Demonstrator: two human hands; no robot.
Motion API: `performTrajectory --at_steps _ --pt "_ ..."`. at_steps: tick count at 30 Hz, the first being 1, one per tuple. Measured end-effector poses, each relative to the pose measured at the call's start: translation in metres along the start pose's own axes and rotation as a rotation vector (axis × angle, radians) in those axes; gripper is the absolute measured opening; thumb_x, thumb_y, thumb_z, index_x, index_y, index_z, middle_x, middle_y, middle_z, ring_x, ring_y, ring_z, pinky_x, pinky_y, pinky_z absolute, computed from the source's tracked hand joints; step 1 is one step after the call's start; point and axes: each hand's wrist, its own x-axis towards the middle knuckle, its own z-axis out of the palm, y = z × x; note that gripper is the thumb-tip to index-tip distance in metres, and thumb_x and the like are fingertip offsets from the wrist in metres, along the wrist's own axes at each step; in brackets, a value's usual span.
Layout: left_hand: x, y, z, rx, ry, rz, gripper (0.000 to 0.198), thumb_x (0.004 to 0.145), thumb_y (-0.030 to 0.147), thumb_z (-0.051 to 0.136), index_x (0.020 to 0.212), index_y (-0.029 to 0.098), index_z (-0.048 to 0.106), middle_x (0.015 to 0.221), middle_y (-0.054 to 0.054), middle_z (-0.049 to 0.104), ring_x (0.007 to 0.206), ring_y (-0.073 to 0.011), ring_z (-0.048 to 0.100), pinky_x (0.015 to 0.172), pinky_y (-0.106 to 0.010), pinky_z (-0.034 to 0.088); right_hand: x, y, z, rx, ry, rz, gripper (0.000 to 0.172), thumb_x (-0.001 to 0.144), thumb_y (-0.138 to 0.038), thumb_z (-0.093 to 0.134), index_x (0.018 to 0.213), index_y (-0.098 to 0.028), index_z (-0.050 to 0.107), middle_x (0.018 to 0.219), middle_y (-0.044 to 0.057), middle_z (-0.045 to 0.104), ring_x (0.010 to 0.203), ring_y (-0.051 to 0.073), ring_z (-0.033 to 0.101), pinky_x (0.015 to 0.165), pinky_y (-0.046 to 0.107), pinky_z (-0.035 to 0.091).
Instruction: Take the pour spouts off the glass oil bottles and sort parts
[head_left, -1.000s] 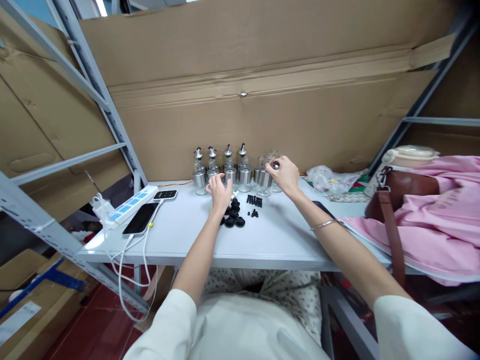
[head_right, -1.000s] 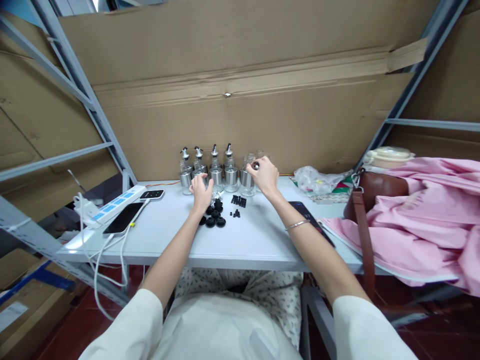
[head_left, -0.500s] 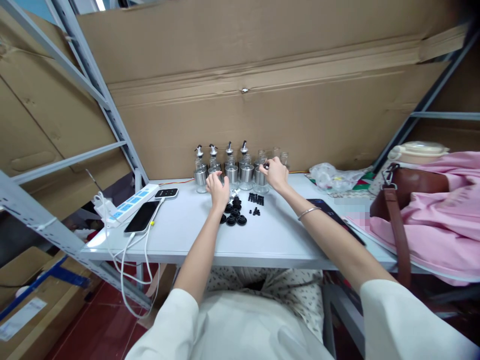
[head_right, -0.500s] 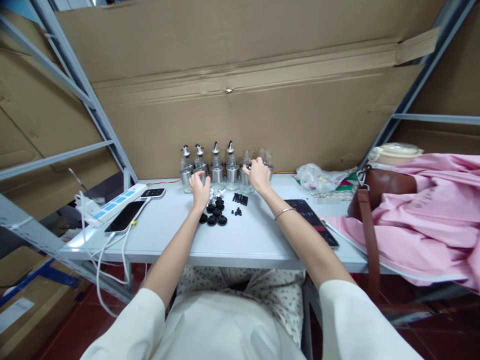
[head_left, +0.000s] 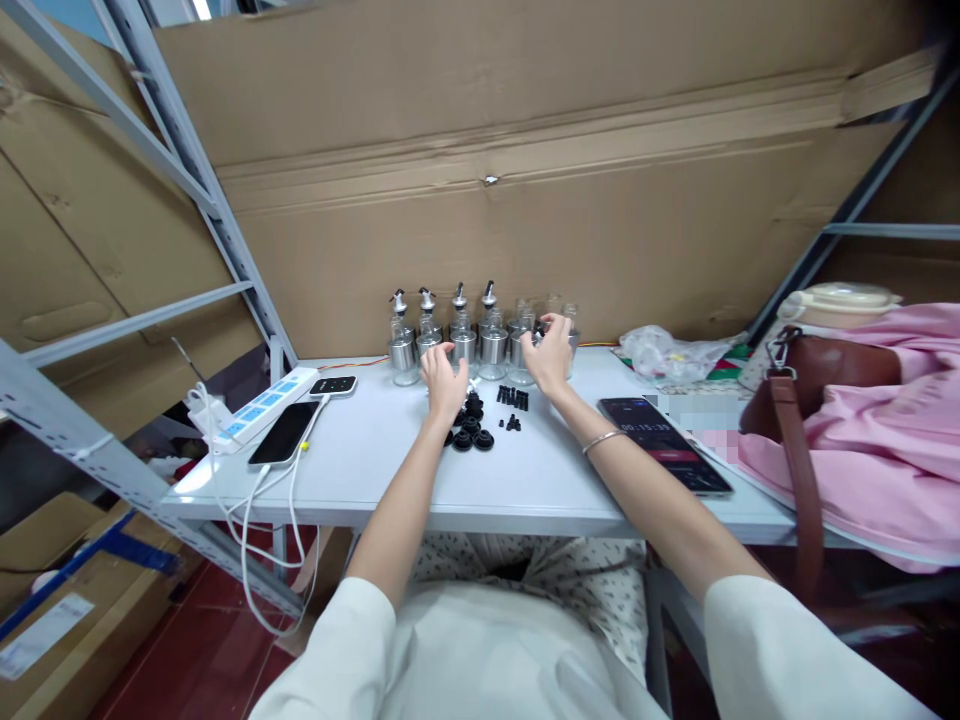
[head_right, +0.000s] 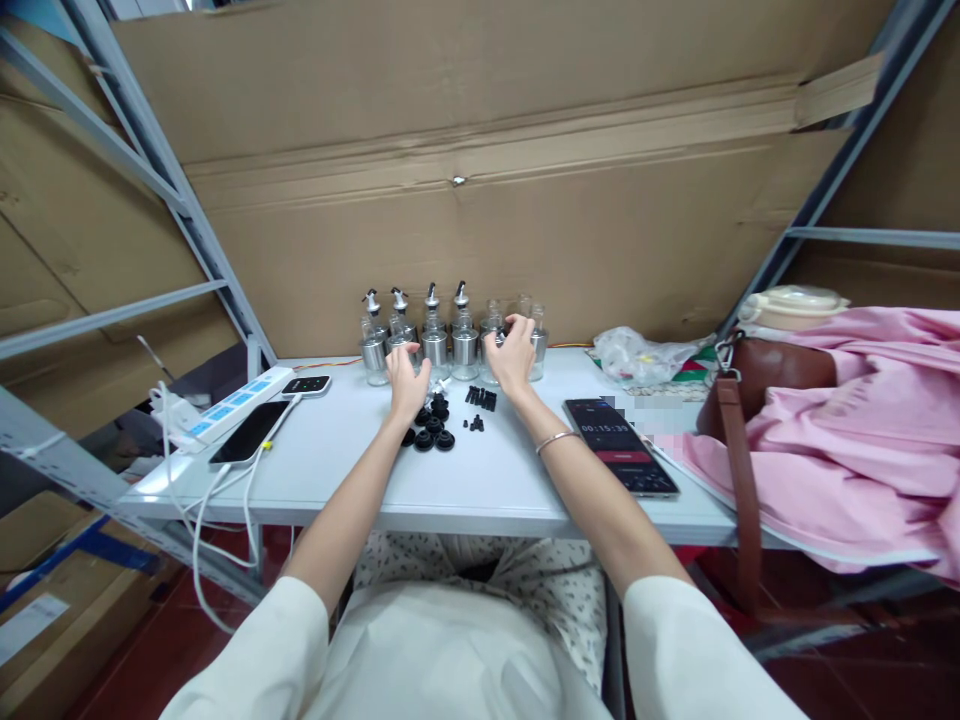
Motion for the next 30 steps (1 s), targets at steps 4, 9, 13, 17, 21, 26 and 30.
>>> performTrajectory --at_steps 4,9,13,17,21,26,30 --pt "-0.005 0.008 -0.001 0.019 -0.088 0.156 0.032 0.079 0.021 0.058 0.11 0.019 0.049 0.117 -0.01 0.056 0.117 -0.0232 0.045 0.097 -0.034 0.035 -0.018 -0.017 0.009 0.233 0.0 -0.08 0.032 0.078 -0.019 0.036 0.109 -0.016 0.041 0.112 0.016 0.046 0.106 0.023 0.049 0.095 0.039 0.04" --pt "-0.01 0.015 -0.002 0.037 -0.203 0.348 0.032 0.08 0.019 0.055 0.112 0.018 0.05 0.116 -0.009 0.059 0.115 -0.0218 0.048 0.096 -0.033 0.035 -0.042 -0.036 0.019 0.382 -0.117 -0.172 0.024 0.083 -0.024 0.036 0.105 -0.019 0.043 0.108 0.013 0.05 0.106 0.023 0.05 0.099 0.041 0.038" --pt "-0.01 0.015 -0.003 0.06 -0.235 0.347 0.02 0.081 0.015 0.051 0.1 0.019 0.054 0.11 -0.007 0.062 0.108 -0.0201 0.054 0.094 -0.033 0.035 -0.05 -0.039 0.014 0.442 -0.257 -0.217 0.024 0.086 -0.031 0.039 0.105 -0.019 0.049 0.107 0.012 0.055 0.1 0.023 0.054 0.093 0.04 0.044" --pt "-0.007 0.013 -0.003 0.0 -0.25 0.322 0.018 0.079 0.016 0.051 0.097 0.019 0.053 0.105 -0.006 0.062 0.103 -0.0189 0.057 0.093 -0.032 0.037 -0.042 -0.03 0.003 0.438 -0.376 -0.282 0.032 0.086 -0.042 0.047 0.106 -0.017 0.054 0.099 0.01 0.059 0.088 0.021 0.058 0.083 0.037 0.048" --pt "-0.006 0.012 -0.001 0.011 -0.285 0.273 0.018 0.078 0.012 0.047 0.093 0.02 0.051 0.102 -0.006 0.062 0.095 -0.0187 0.059 0.086 -0.031 0.042 -0.035 -0.02 -0.005 0.298 -0.433 -0.468 0.039 0.087 -0.045 0.049 0.114 -0.017 0.054 0.1 0.01 0.058 0.088 0.022 0.058 0.08 0.035 0.048" --pt "-0.009 0.015 -0.001 0.088 -0.37 0.238 0.021 0.074 0.015 0.052 0.095 0.02 0.051 0.084 -0.003 0.065 0.078 -0.02 0.061 0.071 -0.028 0.041 -0.035 -0.018 -0.007 0.056 -0.44 -0.609 0.038 0.092 -0.045 0.043 0.112 -0.016 0.056 0.099 0.012 0.06 0.088 0.024 0.059 0.079 0.034 0.045" --pt "-0.009 0.019 -0.005 0.186 -0.385 0.229 0.006 0.078 0.026 0.056 0.076 0.02 0.055 0.071 -0.004 0.064 0.073 -0.021 0.062 0.067 -0.028 0.038 -0.037 -0.019 -0.006 -0.07 -0.387 -0.689 0.041 0.092 -0.048 0.042 0.108 -0.013 0.058 0.096 0.014 0.062 0.085 0.024 0.059 0.075 0.032 0.042"
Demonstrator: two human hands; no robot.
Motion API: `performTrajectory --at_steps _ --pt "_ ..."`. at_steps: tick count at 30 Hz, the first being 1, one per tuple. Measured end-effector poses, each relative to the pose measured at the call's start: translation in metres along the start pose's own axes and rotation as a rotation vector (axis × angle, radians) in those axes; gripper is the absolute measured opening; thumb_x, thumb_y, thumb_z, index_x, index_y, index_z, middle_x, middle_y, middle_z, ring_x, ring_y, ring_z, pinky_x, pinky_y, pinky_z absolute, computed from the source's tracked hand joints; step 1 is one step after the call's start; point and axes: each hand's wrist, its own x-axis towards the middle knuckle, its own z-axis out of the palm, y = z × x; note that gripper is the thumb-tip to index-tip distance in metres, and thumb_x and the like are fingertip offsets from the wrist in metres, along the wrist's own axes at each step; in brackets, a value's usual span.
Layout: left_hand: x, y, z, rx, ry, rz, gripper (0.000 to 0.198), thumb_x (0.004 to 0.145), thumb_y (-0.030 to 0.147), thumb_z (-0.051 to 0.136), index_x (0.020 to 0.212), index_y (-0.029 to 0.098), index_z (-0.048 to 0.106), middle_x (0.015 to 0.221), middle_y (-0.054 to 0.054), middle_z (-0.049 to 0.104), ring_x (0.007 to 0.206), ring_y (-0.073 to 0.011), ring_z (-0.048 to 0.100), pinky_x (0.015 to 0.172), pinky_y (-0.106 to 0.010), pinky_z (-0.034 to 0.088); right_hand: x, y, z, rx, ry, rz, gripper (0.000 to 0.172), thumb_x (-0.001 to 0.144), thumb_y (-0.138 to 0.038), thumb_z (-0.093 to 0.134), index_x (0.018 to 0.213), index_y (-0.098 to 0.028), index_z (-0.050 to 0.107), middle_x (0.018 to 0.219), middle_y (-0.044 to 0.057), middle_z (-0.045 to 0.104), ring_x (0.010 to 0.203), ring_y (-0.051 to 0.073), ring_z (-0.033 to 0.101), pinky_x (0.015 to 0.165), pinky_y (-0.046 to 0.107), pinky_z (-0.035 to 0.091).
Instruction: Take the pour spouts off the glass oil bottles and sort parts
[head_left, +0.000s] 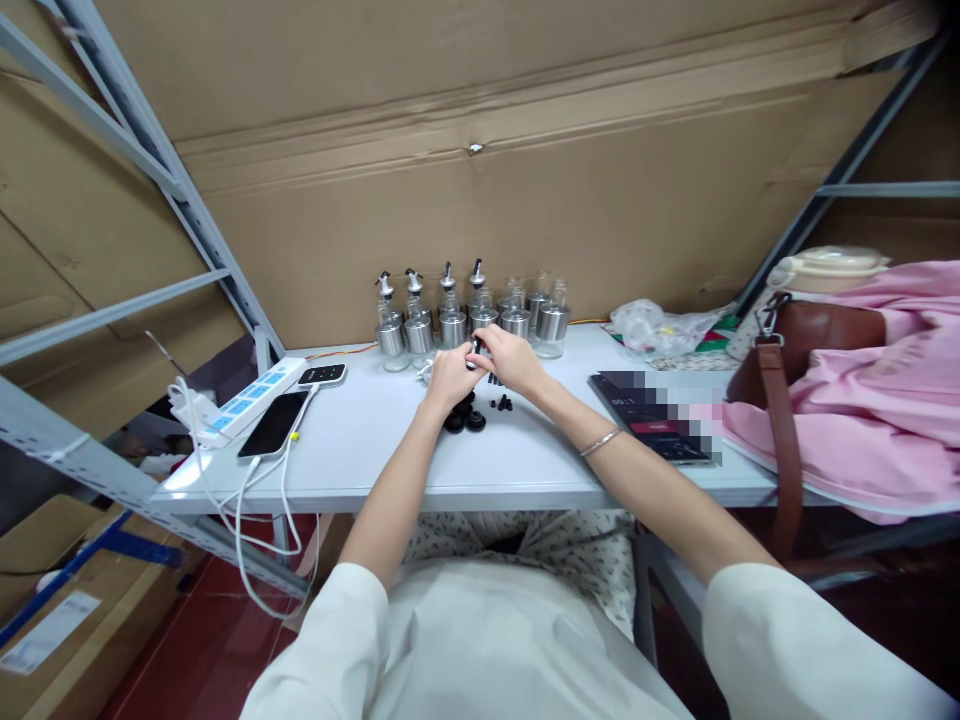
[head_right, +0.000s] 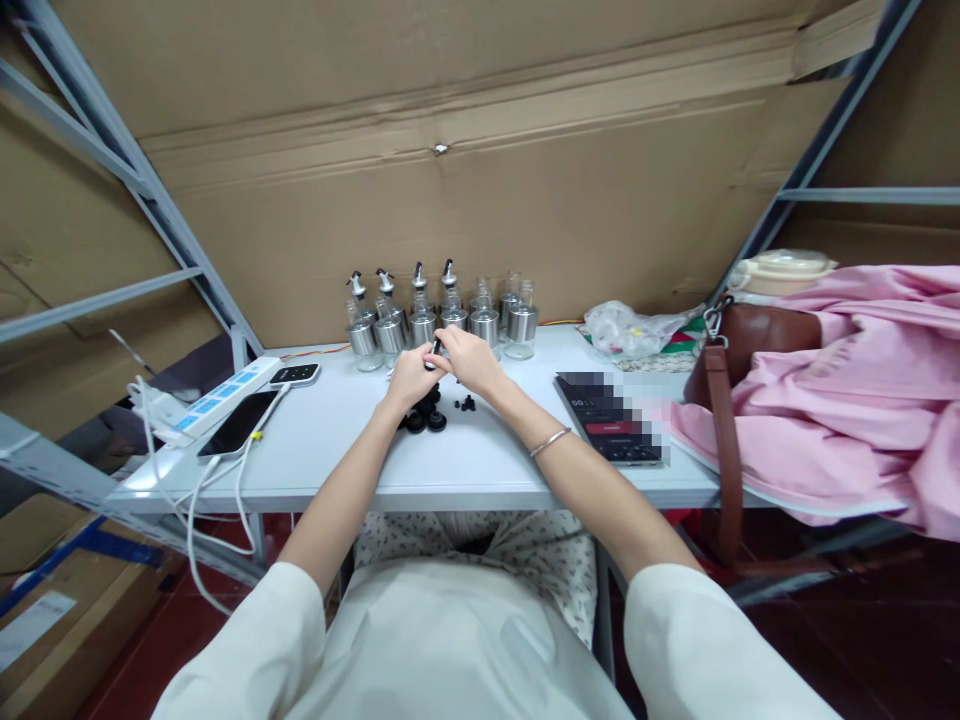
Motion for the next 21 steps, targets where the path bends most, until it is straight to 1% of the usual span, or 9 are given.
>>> performTrajectory --at_steps 3,6,12,14,17,19,21 --pt "0.001 0.001 -0.002 0.01 -0.024 0.032 0.015 0.08 0.028 0.055 0.068 0.019 0.055 0.067 -0.003 0.064 0.069 -0.019 0.061 0.065 -0.027 0.037 0.0 0.002 0.001 -0.133 0.005 -0.043 0.044 0.095 -0.047 0.036 0.102 -0.011 0.061 0.091 0.014 0.065 0.081 0.023 0.058 0.071 0.032 0.038" --pt "0.001 -0.001 0.0 -0.01 -0.025 0.075 0.016 0.08 0.027 0.056 0.066 0.019 0.056 0.065 -0.003 0.065 0.067 -0.0175 0.06 0.065 -0.026 0.036 0.0 0.003 0.002 -0.222 0.006 -0.074 0.045 0.097 -0.044 0.03 0.096 -0.012 0.062 0.087 0.014 0.067 0.077 0.021 0.058 0.069 0.031 0.035" --pt "0.002 -0.003 0.004 -0.068 -0.037 0.111 0.012 0.079 0.025 0.057 0.07 0.019 0.061 0.07 -0.002 0.068 0.065 -0.0152 0.059 0.066 -0.025 0.037 -0.002 0.004 0.0 -0.257 -0.034 -0.027 0.046 0.098 -0.043 0.03 0.086 -0.012 0.063 0.083 0.013 0.069 0.069 0.019 0.057 0.066 0.03 0.03" --pt "0.001 -0.001 0.005 -0.051 -0.043 0.135 0.012 0.079 0.023 0.056 0.069 0.018 0.06 0.068 -0.002 0.066 0.063 -0.0144 0.057 0.066 -0.025 0.036 -0.003 0.004 0.0 -0.23 -0.033 0.033 0.048 0.099 -0.038 0.026 0.079 -0.013 0.062 0.078 0.011 0.068 0.065 0.018 0.056 0.063 0.03 0.029" --pt "0.001 0.001 0.005 -0.002 -0.026 0.181 0.013 0.079 0.022 0.055 0.067 0.018 0.055 0.063 0.0 0.061 0.06 -0.0134 0.053 0.067 -0.025 0.035 -0.001 0.006 -0.001 -0.135 0.006 0.197 0.051 0.099 -0.033 0.021 0.07 -0.016 0.06 0.069 0.009 0.067 0.062 0.017 0.056 0.059 0.029 0.027" --pt "0.002 0.0 0.004 0.004 0.007 0.188 0.015 0.08 0.023 0.055 0.066 0.018 0.053 0.062 0.001 0.059 0.06 -0.0131 0.052 0.068 -0.025 0.034 0.002 0.009 -0.003 -0.024 0.026 0.275 0.048 0.098 -0.036 0.026 0.069 -0.017 0.059 0.07 0.009 0.067 0.065 0.017 0.058 0.06 0.027 0.03" --pt "0.003 -0.002 0.003 -0.012 0.043 0.173 0.017 0.082 0.024 0.054 0.067 0.018 0.051 0.063 0.001 0.057 0.06 -0.0127 0.05 0.067 -0.025 0.034 0.005 0.015 -0.007 0.109 -0.007 0.309 0.042 0.095 -0.041 0.034 0.072 -0.017 0.058 0.069 0.007 0.067 0.066 0.017 0.059 0.062 0.025 0.035"
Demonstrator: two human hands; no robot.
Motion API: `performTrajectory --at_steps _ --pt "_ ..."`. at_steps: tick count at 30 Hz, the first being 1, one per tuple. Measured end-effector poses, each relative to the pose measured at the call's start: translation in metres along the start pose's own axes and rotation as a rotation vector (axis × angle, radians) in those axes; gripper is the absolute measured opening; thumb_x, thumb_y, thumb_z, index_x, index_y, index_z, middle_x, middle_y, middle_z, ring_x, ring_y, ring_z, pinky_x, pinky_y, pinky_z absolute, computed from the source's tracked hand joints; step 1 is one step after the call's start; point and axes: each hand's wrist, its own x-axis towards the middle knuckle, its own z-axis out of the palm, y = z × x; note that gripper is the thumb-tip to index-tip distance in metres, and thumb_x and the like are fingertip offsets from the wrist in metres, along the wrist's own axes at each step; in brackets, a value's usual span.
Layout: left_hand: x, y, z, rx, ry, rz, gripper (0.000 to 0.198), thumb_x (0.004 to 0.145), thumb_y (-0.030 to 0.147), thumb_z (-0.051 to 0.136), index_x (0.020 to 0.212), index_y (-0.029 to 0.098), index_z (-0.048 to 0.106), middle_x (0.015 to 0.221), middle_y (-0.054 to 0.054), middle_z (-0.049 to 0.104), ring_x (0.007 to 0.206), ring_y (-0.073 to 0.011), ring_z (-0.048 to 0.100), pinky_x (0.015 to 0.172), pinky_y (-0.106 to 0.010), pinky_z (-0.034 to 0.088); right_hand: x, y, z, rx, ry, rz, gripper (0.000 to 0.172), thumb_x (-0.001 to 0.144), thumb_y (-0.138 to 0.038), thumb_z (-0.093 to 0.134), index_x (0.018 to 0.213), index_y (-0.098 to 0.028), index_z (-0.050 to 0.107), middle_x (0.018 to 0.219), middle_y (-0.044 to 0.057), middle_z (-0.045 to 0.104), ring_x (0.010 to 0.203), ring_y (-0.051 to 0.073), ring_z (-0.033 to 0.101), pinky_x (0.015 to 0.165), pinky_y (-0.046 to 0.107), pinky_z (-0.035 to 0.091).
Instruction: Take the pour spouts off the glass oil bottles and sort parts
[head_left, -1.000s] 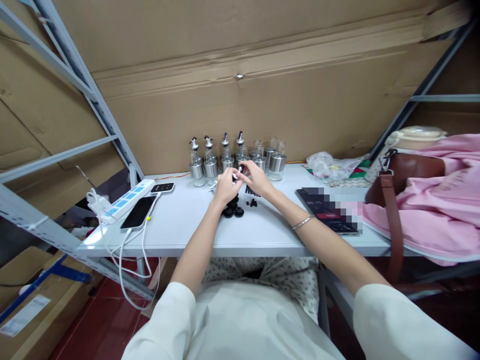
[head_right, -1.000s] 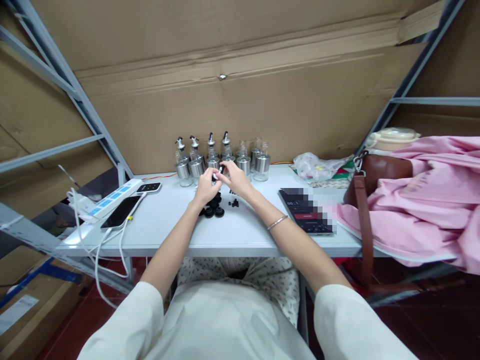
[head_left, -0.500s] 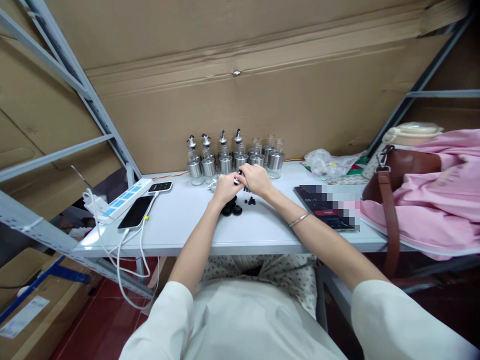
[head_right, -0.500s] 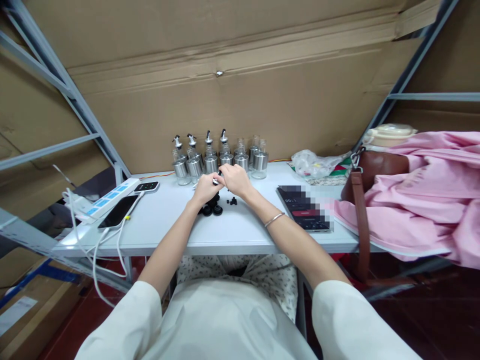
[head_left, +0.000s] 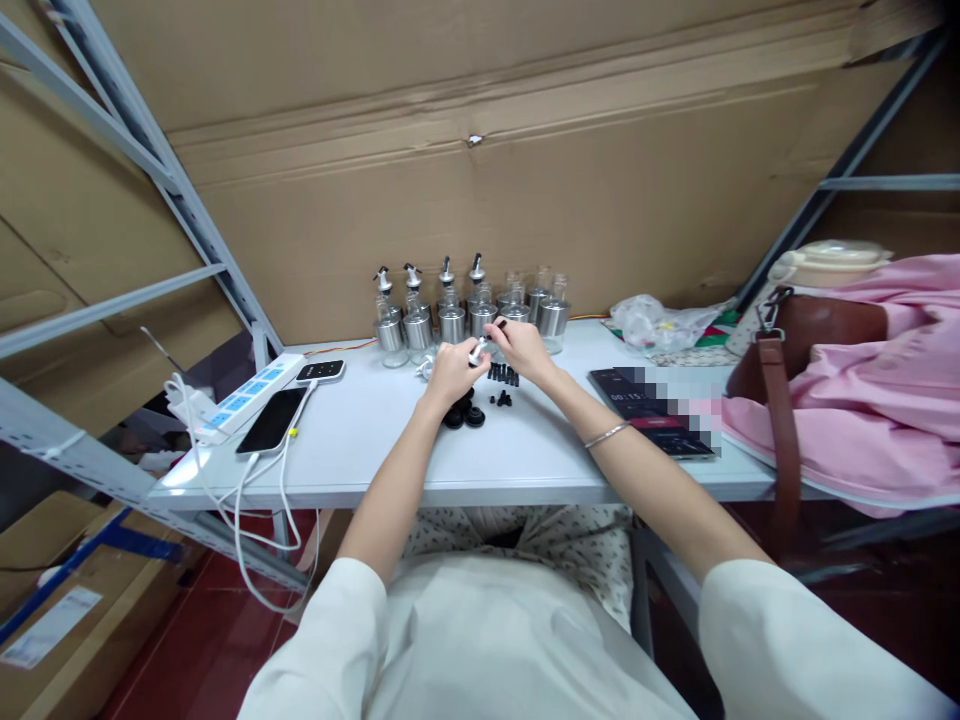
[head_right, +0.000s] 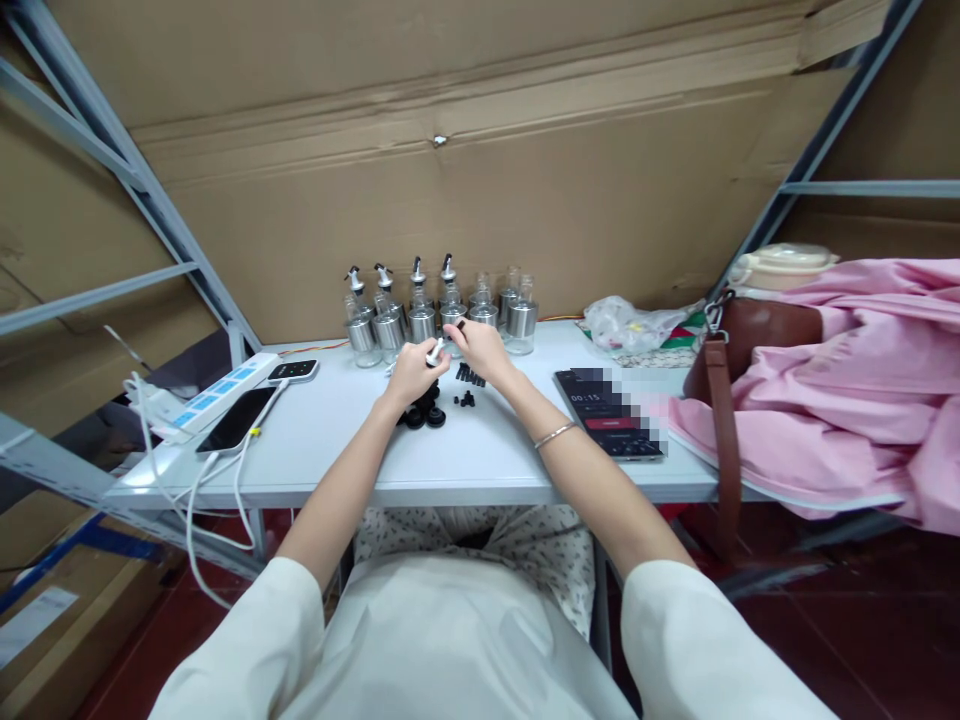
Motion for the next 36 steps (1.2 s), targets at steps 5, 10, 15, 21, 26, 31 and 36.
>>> performTrajectory --at_steps 5,10,15,21,26,31,36 --pt "0.001 -0.004 -0.002 -0.04 0.027 -0.031 0.017 0.081 0.024 0.054 0.066 0.019 0.049 0.061 0.003 0.055 0.057 -0.0113 0.047 0.063 -0.024 0.033 0.004 0.028 -0.017 0.185 -0.313 0.197 0.032 0.083 -0.045 0.057 0.067 -0.018 0.053 0.052 0.001 0.061 0.052 0.013 0.056 0.058 0.024 0.042" --pt "0.001 -0.005 -0.001 -0.055 0.026 -0.023 0.018 0.08 0.025 0.054 0.064 0.019 0.047 0.061 0.003 0.054 0.056 -0.0113 0.046 0.063 -0.024 0.032 0.0 0.058 -0.028 0.261 -0.471 0.373 0.028 0.068 -0.035 0.074 0.067 -0.016 0.053 0.058 0.003 0.063 0.052 0.012 0.06 0.051 0.022 0.044" --pt "0.0 -0.008 -0.001 -0.088 0.035 -0.049 0.019 0.08 0.026 0.054 0.065 0.02 0.045 0.061 0.002 0.054 0.055 -0.0114 0.046 0.063 -0.024 0.033 0.002 0.076 -0.027 0.107 -0.632 0.304 0.02 0.058 -0.025 0.075 0.068 -0.016 0.061 0.057 -0.001 0.064 0.058 0.013 0.059 0.055 0.022 0.044" --pt "0.0 -0.01 0.0 -0.098 0.046 -0.047 0.018 0.08 0.026 0.053 0.065 0.019 0.046 0.064 0.002 0.057 0.058 -0.0113 0.05 0.065 -0.024 0.035 -0.001 0.081 -0.021 -0.018 -0.688 0.237 0.019 0.055 -0.009 0.067 0.072 -0.015 0.067 0.067 -0.001 0.066 0.066 0.014 0.06 0.06 0.021 0.045" --pt "0.0 -0.008 -0.001 -0.084 0.045 -0.055 0.017 0.081 0.026 0.053 0.066 0.019 0.047 0.062 0.002 0.056 0.057 -0.0112 0.05 0.064 -0.024 0.035 -0.003 0.077 -0.021 -0.005 -0.706 0.223 0.023 0.056 -0.007 0.063 0.077 -0.015 0.068 0.068 0.0 0.067 0.064 0.013 0.06 0.058 0.02 0.045" --pt "0.0 -0.006 -0.003 -0.078 0.032 -0.056 0.017 0.081 0.026 0.053 0.066 0.019 0.048 0.064 0.001 0.058 0.058 -0.0119 0.051 0.066 -0.024 0.036 -0.003 0.073 -0.021 0.019 -0.647 0.244 0.019 0.056 -0.009 0.063 0.074 -0.016 0.066 0.063 -0.001 0.066 0.059 0.013 0.058 0.054 0.021 0.043" --pt "0.0 -0.005 -0.003 -0.073 0.017 -0.058 0.016 0.081 0.026 0.053 0.067 0.019 0.049 0.064 0.001 0.059 0.058 -0.0117 0.051 0.065 -0.024 0.036 -0.004 0.064 -0.02 0.014 -0.61 0.223 0.017 0.058 -0.01 0.063 0.073 -0.017 0.065 0.062 -0.002 0.065 0.059 0.012 0.058 0.055 0.021 0.042"
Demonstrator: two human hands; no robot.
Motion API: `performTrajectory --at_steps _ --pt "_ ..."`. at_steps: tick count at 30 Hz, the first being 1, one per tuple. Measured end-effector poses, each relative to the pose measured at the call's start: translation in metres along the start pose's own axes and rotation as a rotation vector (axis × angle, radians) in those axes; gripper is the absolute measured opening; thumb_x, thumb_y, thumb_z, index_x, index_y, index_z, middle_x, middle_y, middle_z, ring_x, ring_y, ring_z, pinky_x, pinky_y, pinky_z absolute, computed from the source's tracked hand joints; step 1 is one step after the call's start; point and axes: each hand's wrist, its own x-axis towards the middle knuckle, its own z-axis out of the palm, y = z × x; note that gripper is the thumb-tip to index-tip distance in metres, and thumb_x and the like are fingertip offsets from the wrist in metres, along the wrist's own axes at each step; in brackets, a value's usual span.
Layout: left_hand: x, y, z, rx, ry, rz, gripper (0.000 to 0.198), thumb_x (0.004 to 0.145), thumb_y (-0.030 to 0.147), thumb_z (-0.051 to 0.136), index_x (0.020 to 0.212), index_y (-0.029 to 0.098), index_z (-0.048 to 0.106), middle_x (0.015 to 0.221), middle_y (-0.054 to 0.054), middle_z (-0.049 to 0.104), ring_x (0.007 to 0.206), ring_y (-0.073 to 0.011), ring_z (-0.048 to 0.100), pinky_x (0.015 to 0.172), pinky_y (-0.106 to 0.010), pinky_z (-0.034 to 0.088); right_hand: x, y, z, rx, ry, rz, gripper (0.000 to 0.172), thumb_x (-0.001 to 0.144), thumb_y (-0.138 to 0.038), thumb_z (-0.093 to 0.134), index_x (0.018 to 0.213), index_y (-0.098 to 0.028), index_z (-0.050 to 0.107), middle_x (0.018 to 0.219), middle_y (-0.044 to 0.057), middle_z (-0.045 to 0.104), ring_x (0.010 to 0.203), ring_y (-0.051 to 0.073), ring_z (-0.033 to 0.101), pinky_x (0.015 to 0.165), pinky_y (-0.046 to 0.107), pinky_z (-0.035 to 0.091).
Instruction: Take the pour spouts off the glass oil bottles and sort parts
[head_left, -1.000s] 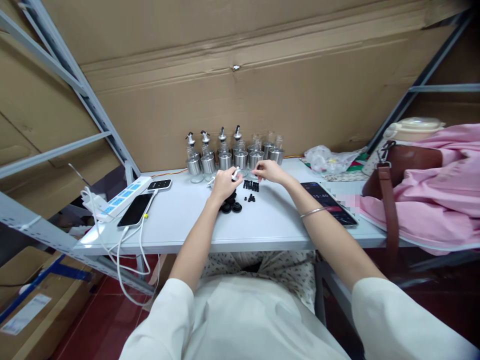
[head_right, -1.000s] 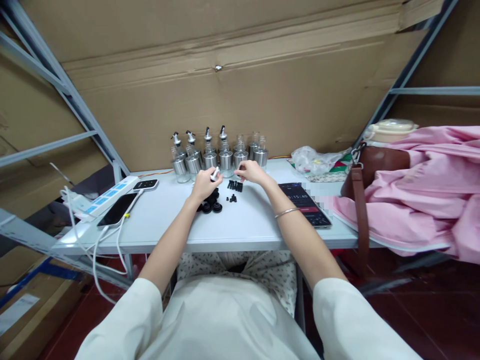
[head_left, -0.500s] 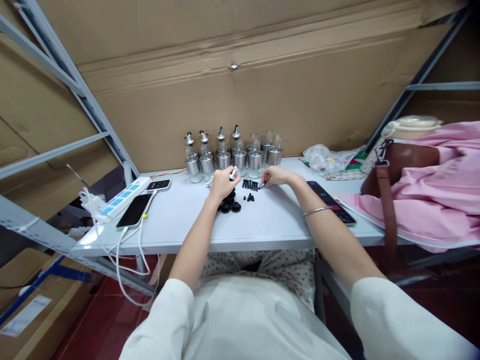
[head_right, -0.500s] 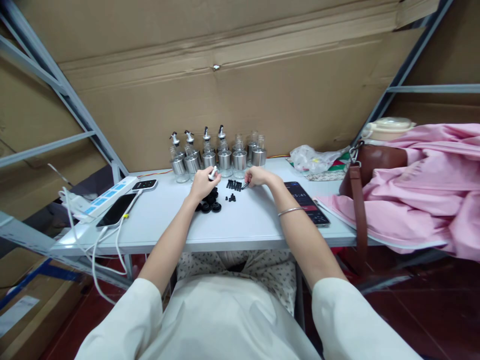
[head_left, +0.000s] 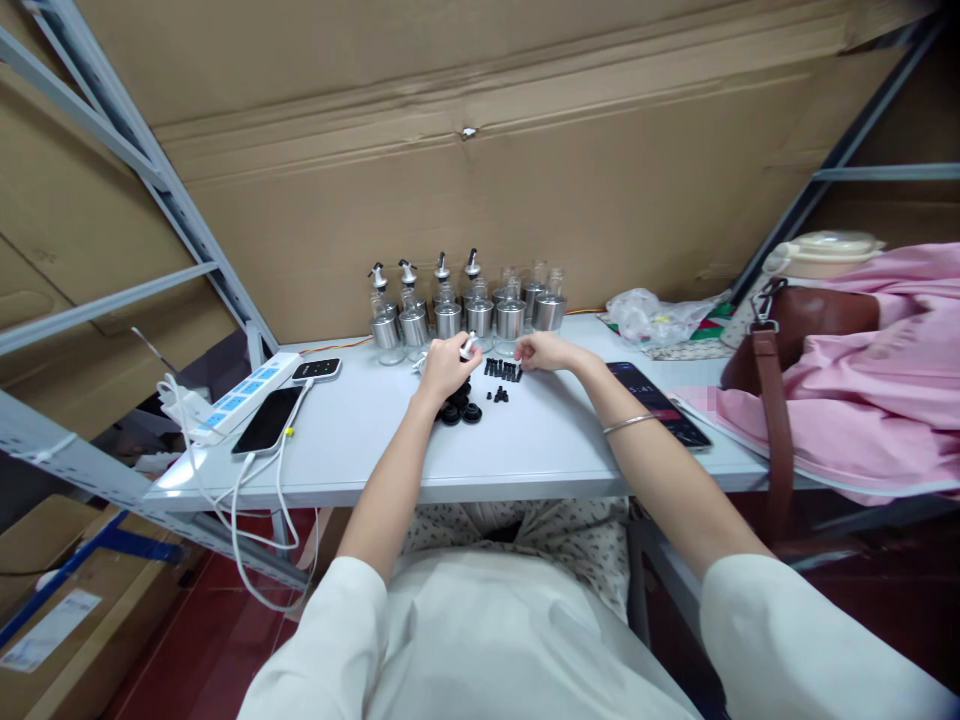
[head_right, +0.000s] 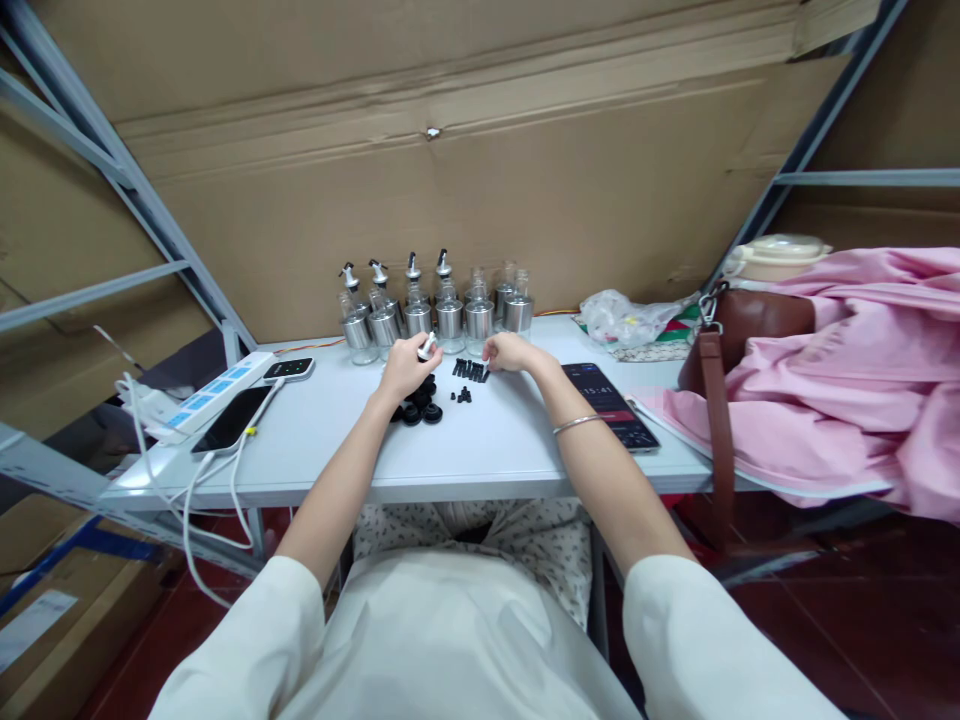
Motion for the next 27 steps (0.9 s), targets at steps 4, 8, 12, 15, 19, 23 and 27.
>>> performTrajectory --at_steps 4,8,12,15,19,23,27 --pt "0.0 0.0 0.0 0.018 -0.009 0.004 0.016 0.081 0.026 0.054 0.067 0.019 0.051 0.063 0.002 0.058 0.058 -0.0115 0.049 0.063 -0.023 0.034 -0.003 -0.007 0.0 -0.014 0.025 -0.002 0.015 0.059 -0.009 0.063 0.072 -0.016 0.063 0.062 -0.001 0.064 0.06 0.012 0.057 0.058 0.021 0.041" --pt "0.0 0.0 0.0 0.024 -0.036 0.015 0.02 0.083 0.032 0.055 0.068 0.019 0.052 0.065 0.001 0.06 0.059 -0.012 0.051 0.064 -0.023 0.034 -0.008 -0.018 -0.004 0.077 0.13 0.018 0.006 0.065 -0.015 0.065 0.067 -0.016 0.06 0.061 -0.001 0.059 0.062 0.012 0.054 0.062 0.024 0.04" --pt "-0.002 0.001 0.0 0.049 -0.088 0.05 0.031 0.086 0.046 0.054 0.071 0.019 0.055 0.067 0.001 0.063 0.062 -0.0136 0.054 0.068 -0.025 0.035 -0.014 -0.037 -0.005 0.509 0.13 -0.114 0.026 0.08 -0.04 0.056 0.074 -0.015 0.058 0.064 -0.001 0.055 0.059 0.009 0.048 0.059 0.023 0.038" --pt "-0.002 0.001 0.001 0.095 -0.093 0.067 0.036 0.087 0.052 0.05 0.074 0.019 0.057 0.066 0.0 0.063 0.064 -0.0149 0.056 0.073 -0.026 0.035 -0.018 -0.051 -0.002 0.711 0.009 -0.21 0.038 0.08 -0.052 0.055 0.079 -0.015 0.059 0.064 -0.001 0.054 0.058 0.008 0.048 0.056 0.022 0.037" --pt "-0.002 0.0 0.001 0.129 -0.102 0.072 0.039 0.088 0.054 0.047 0.075 0.019 0.059 0.062 0.0 0.06 0.063 -0.0155 0.056 0.075 -0.027 0.034 -0.019 -0.058 0.006 0.754 -0.041 -0.242 0.04 0.079 -0.054 0.057 0.081 -0.014 0.059 0.064 -0.002 0.052 0.061 0.008 0.049 0.057 0.021 0.036" --pt "-0.001 -0.002 0.003 0.102 -0.124 0.095 0.044 0.09 0.056 0.042 0.075 0.019 0.061 0.06 0.001 0.06 0.06 -0.0141 0.054 0.073 -0.027 0.034 -0.016 -0.058 0.01 0.856 -0.018 -0.249 0.038 0.079 -0.054 0.058 0.078 -0.016 0.052 0.066 -0.003 0.051 0.058 0.007 0.046 0.056 0.021 0.035" --pt "0.0 -0.002 0.004 0.104 -0.161 0.122 0.049 0.089 0.058 0.041 0.069 0.018 0.059 0.059 0.0 0.06 0.059 -0.0136 0.053 0.069 -0.026 0.032 -0.014 -0.058 0.011 0.889 -0.024 -0.27 0.036 0.076 -0.051 0.061 0.077 -0.017 0.05 0.065 -0.005 0.048 0.055 0.006 0.042 0.054 0.021 0.031"
